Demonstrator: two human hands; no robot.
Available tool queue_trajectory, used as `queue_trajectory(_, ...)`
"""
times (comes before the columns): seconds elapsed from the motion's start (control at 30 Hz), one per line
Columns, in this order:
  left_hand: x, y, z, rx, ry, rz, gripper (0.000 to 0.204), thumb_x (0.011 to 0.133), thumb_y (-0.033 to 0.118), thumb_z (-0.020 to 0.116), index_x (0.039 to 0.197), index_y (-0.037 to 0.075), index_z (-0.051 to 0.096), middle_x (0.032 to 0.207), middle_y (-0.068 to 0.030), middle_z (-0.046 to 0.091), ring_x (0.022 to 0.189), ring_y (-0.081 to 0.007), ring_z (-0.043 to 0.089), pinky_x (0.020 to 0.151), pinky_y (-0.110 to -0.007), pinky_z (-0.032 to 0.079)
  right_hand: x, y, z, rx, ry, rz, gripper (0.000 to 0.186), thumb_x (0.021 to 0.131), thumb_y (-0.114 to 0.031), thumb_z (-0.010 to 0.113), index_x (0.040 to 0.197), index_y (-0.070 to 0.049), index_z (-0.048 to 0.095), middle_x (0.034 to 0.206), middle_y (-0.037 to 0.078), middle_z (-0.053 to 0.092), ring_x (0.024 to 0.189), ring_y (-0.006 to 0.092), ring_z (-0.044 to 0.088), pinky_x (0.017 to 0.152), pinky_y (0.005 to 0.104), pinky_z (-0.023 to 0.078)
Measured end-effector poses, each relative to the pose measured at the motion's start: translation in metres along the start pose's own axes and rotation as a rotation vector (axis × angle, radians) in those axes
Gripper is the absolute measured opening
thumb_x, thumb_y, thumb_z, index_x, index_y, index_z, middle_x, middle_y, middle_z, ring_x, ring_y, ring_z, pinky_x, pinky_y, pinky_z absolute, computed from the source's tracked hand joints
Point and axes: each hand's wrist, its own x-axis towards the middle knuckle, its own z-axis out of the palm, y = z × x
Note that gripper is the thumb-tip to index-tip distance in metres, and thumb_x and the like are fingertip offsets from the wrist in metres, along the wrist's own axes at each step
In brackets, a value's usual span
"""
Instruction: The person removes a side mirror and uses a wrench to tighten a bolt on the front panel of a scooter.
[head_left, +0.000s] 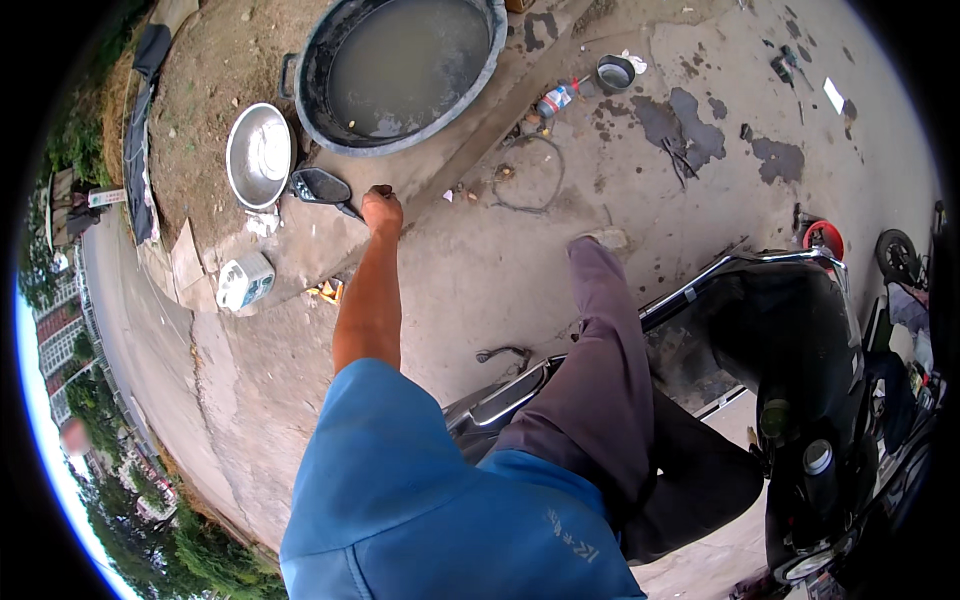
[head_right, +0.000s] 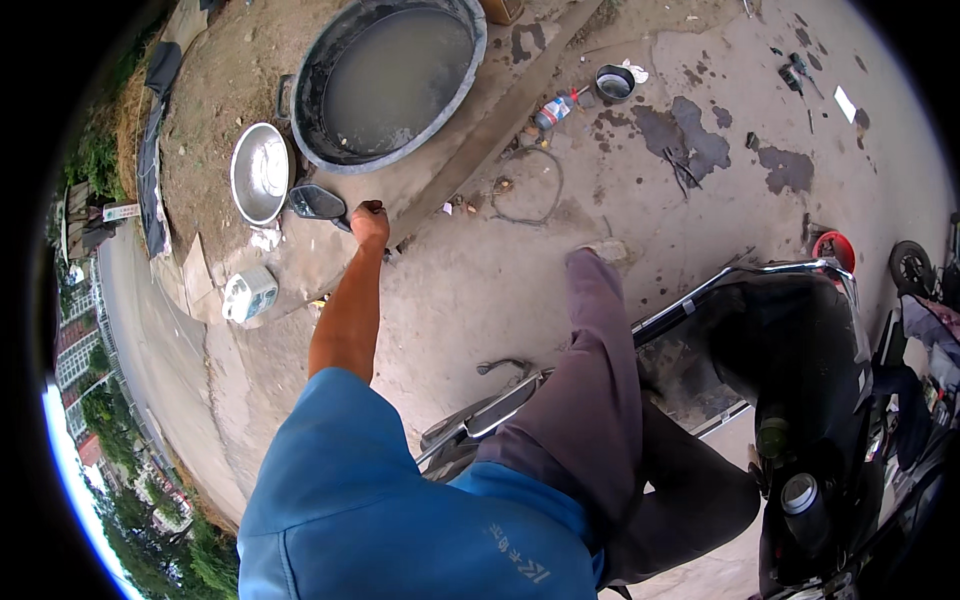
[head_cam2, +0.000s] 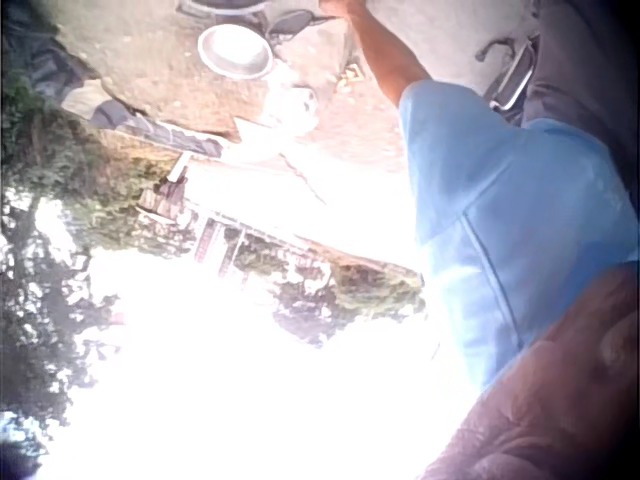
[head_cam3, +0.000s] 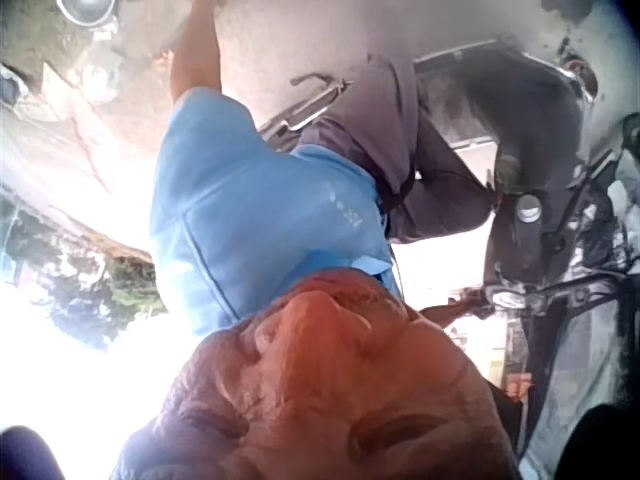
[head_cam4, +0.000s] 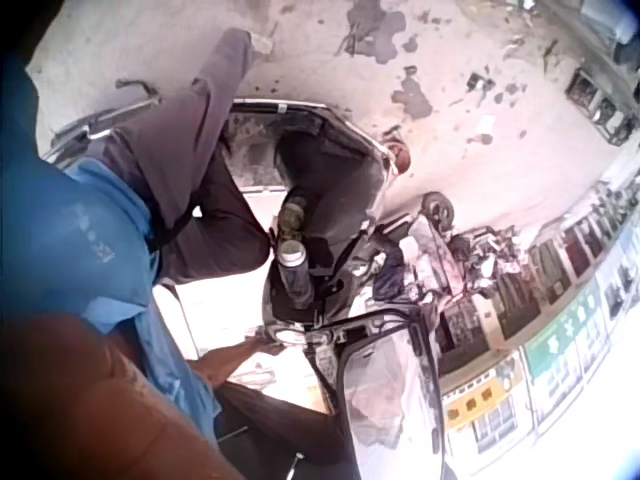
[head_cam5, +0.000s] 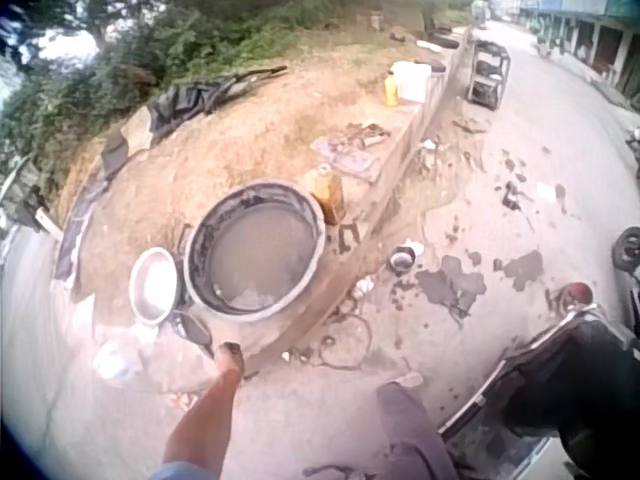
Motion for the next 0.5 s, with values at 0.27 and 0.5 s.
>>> queue_trajectory(0.27,-0.006,-0.006,0.011,-0.072,0.044,-0.021,0.037,0.091,0.023,0.071,0.120,0.000,0.065,0.117,-0.0259,0.064,0.107,-0.0409,0.066,0.093,-0.047,0.053,0.007,-0.036,0.011,-0.137,-0.022,-0.060,0.080,0.087,-0.050,0.077,0.144,0.000,0.049,0.116,0.022,0.066,0.090,0.0415,0.064,0.079,0.0541,0.059)
queue_trajectory(0.5,-0.005,-0.044,0.001,0.153,0.043,-0.402,0.068,0.093,0.034,0.069,0.135,-0.010,0.038,0.133,-0.0273,0.053,0.127,-0.0445,0.053,0.106,-0.050,0.048,0.009,-0.049,-0.001,-0.228,-0.022,-0.105,0.079,0.088,-0.054,0.075,0.141,0.001,0.053,0.118,0.023,0.066,0.096,0.0425,0.064,0.083,0.0540,0.058)
